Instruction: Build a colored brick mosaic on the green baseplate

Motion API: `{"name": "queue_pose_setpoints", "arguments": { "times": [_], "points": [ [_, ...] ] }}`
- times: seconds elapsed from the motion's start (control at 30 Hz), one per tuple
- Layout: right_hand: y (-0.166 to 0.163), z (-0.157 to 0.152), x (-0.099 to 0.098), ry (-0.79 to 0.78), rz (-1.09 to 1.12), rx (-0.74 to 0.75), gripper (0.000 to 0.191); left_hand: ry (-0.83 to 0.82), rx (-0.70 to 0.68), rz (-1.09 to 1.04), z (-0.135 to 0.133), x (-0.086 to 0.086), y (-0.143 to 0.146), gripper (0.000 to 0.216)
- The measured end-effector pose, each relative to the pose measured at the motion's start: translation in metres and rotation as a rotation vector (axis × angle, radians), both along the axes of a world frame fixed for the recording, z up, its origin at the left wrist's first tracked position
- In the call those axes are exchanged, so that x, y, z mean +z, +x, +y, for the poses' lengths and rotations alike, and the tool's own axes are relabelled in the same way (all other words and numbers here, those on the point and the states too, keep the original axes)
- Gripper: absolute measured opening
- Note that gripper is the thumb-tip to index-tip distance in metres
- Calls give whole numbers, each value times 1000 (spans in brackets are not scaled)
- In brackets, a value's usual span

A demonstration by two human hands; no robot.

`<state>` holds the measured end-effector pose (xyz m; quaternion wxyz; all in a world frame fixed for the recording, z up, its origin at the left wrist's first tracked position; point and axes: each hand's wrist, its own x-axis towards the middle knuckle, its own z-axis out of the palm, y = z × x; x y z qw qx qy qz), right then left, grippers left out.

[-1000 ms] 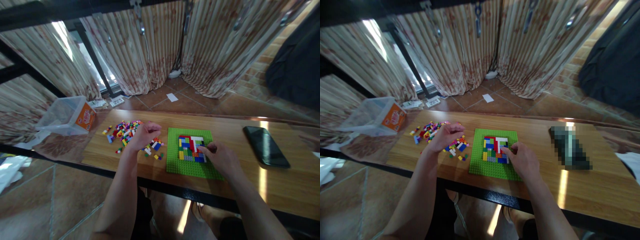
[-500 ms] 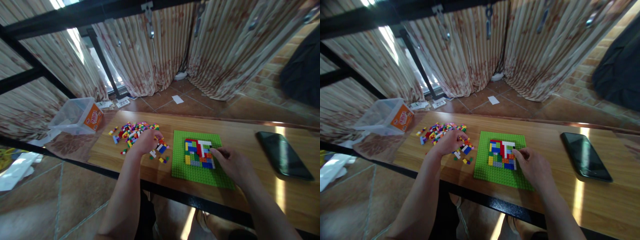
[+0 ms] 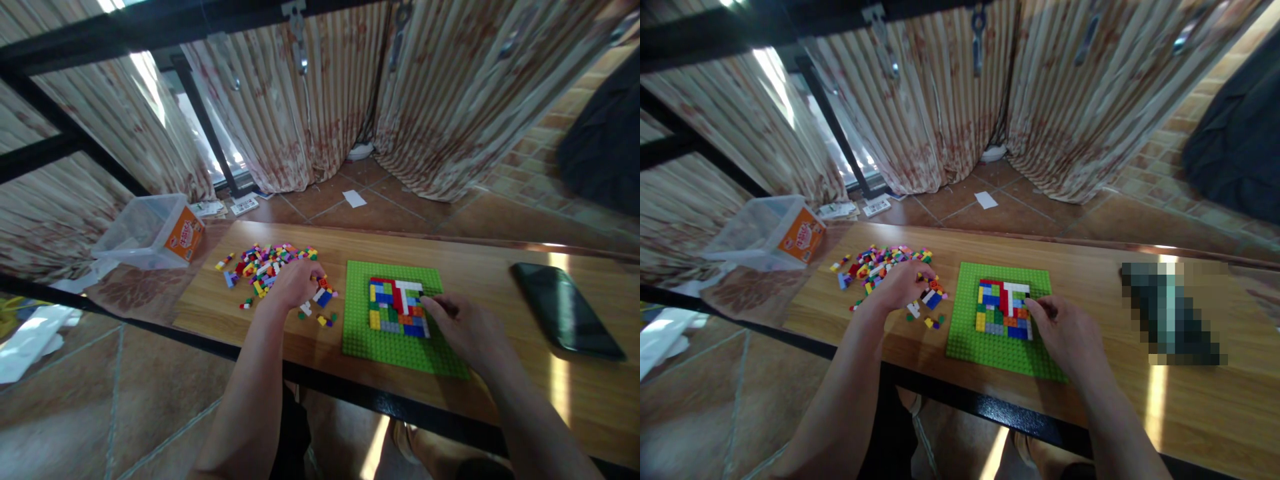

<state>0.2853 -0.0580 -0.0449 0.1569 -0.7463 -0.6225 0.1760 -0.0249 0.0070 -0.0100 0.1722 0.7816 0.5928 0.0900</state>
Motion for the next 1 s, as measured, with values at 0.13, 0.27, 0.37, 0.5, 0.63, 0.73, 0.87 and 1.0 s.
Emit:
{"name": "queue_pose_setpoints", "arguments": {
  "times": [0.13, 0.27, 0.37, 0.5, 0.63, 0.73, 0.87, 1.0],
  "points": [
    [1, -1, -2, 36, -14, 22, 48, 10, 27, 37, -1, 2, 2, 36],
    [1, -3, -2, 66, -15, 33, 47, 1, 10, 90, -1, 4, 6, 37],
    [0, -3, -1, 61, -18, 37, 46, -14, -6, 114, 0, 3, 7, 35],
    [-2, -3, 1, 38, -38, 14, 44, -23, -60, 74, 0, 1, 6, 32],
    [-3, -3, 2, 52, -52, 21, 42, -50, -117, -58, -4, 5, 3, 34],
    [-3, -4, 2, 69, -65, 27, 42, -93, -227, -189, -10, 10, 0, 28],
    [-4, -5, 1, 89, -65, 37, 41, -215, -322, -228, -16, 12, 2, 20],
    [-5, -5, 0, 98, -79, 34, 41, -274, -351, -184, -21, 15, 3, 17]
  ]
}}
